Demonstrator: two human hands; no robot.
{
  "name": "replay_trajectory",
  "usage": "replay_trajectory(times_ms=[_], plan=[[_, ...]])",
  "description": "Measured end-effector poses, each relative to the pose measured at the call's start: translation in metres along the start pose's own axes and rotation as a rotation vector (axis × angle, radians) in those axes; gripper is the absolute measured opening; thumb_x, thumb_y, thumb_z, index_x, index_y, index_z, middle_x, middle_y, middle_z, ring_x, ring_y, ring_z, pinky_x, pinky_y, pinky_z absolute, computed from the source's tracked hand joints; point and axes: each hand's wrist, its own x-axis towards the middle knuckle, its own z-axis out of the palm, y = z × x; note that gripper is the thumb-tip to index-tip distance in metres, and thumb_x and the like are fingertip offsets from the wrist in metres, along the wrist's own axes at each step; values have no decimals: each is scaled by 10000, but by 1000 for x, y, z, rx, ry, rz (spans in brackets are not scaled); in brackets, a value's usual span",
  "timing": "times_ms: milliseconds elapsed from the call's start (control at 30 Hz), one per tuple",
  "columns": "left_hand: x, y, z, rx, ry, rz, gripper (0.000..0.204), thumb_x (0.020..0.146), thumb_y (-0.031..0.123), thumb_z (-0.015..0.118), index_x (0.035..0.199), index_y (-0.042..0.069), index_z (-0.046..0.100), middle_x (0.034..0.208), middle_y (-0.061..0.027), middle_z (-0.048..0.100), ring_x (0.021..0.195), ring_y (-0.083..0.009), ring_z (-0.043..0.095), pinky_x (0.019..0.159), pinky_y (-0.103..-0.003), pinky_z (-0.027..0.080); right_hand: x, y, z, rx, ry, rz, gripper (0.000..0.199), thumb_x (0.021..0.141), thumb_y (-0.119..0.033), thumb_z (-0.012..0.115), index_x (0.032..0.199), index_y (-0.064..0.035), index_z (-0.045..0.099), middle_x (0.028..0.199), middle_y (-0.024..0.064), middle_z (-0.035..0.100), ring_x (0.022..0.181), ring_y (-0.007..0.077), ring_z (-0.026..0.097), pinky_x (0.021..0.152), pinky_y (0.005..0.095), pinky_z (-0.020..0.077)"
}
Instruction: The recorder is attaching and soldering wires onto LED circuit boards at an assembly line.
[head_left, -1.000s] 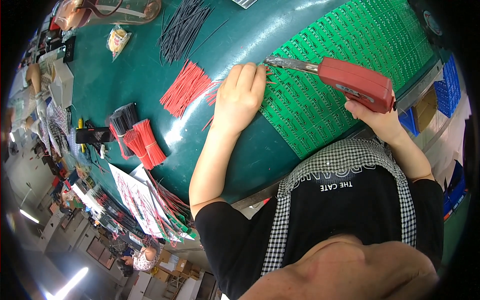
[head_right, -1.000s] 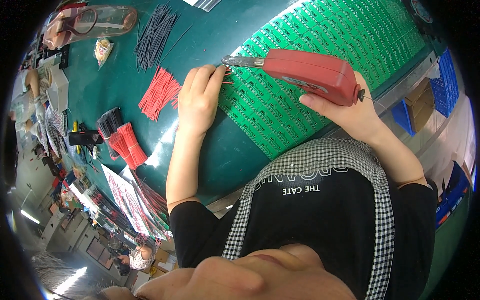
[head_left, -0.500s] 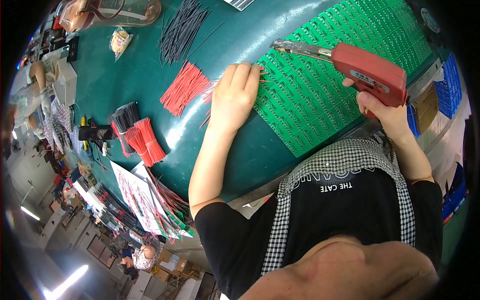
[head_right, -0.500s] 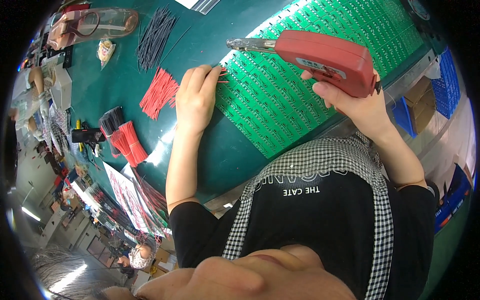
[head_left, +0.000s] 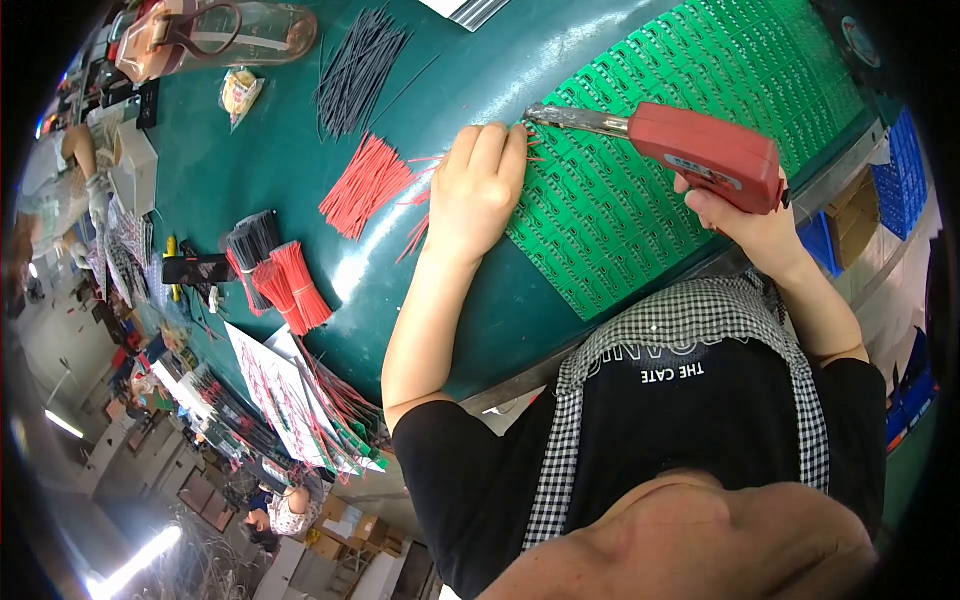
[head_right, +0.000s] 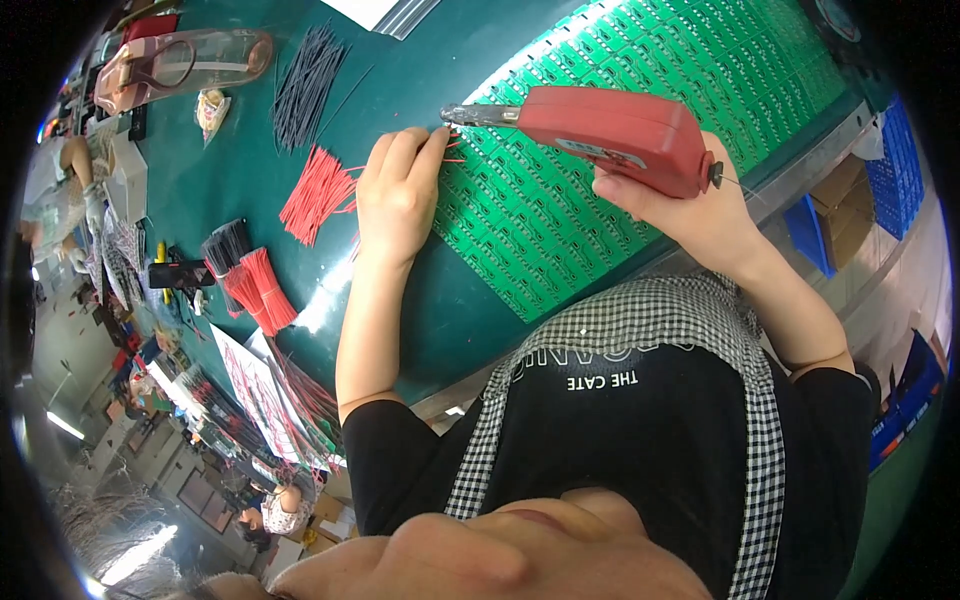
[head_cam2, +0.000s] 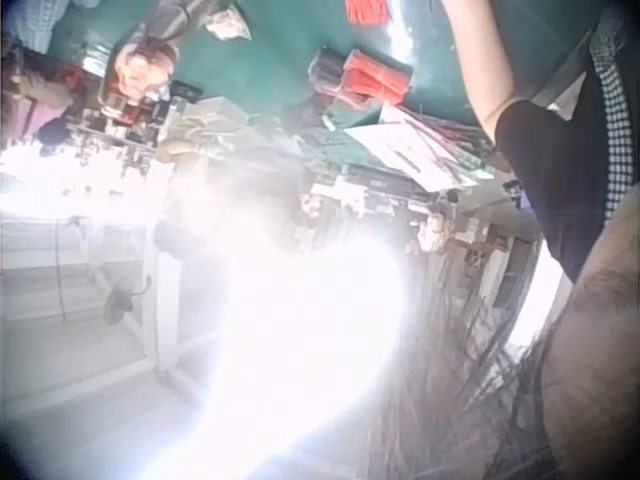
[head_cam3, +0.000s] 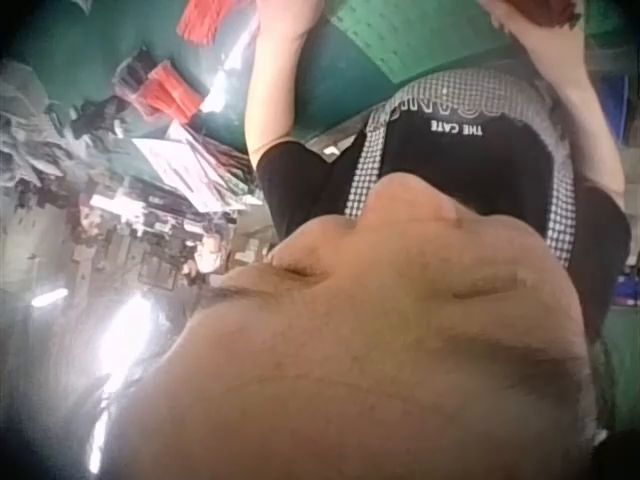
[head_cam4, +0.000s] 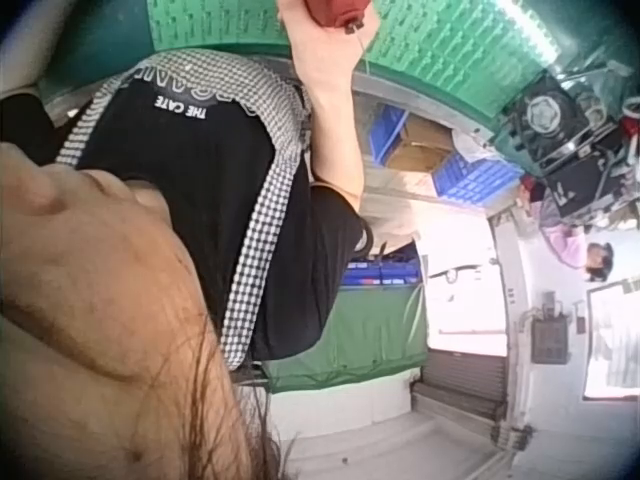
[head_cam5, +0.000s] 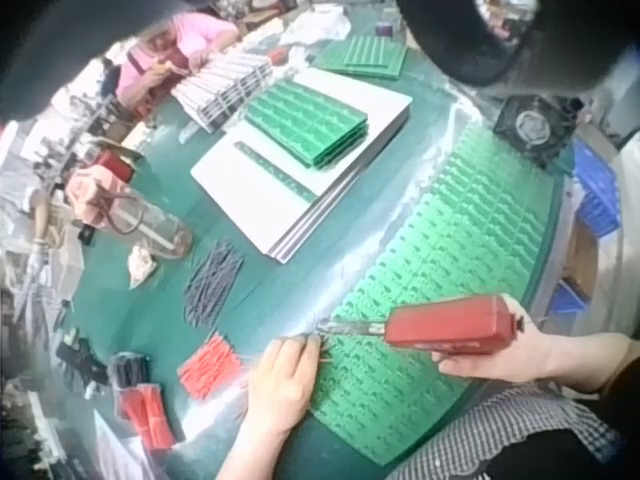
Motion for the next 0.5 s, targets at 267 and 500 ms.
replay_trajectory(times_ms=[267, 500], plan=[[-3, 0, -2, 10, -24, -14, 230, 650, 65, 590, 874, 15, 600, 786, -46, 509, 717, -167, 528, 548, -272, 483, 1, 2, -3, -36, -10, 15, 270, 725, -145, 733, 940, -41, 606, 811, -6, 615, 694, 53, 533, 612, 203, 438], [-5, -1, -2, 28, -21, -10, 245, 653, 75, 578, 890, 17, 599, 785, -42, 503, 722, -164, 527, 545, -265, 483, 1, -2, 1, -74, -12, 8, 298, 724, -155, 734, 962, -37, 597, 828, 2, 616, 730, 64, 540, 650, 212, 442]])
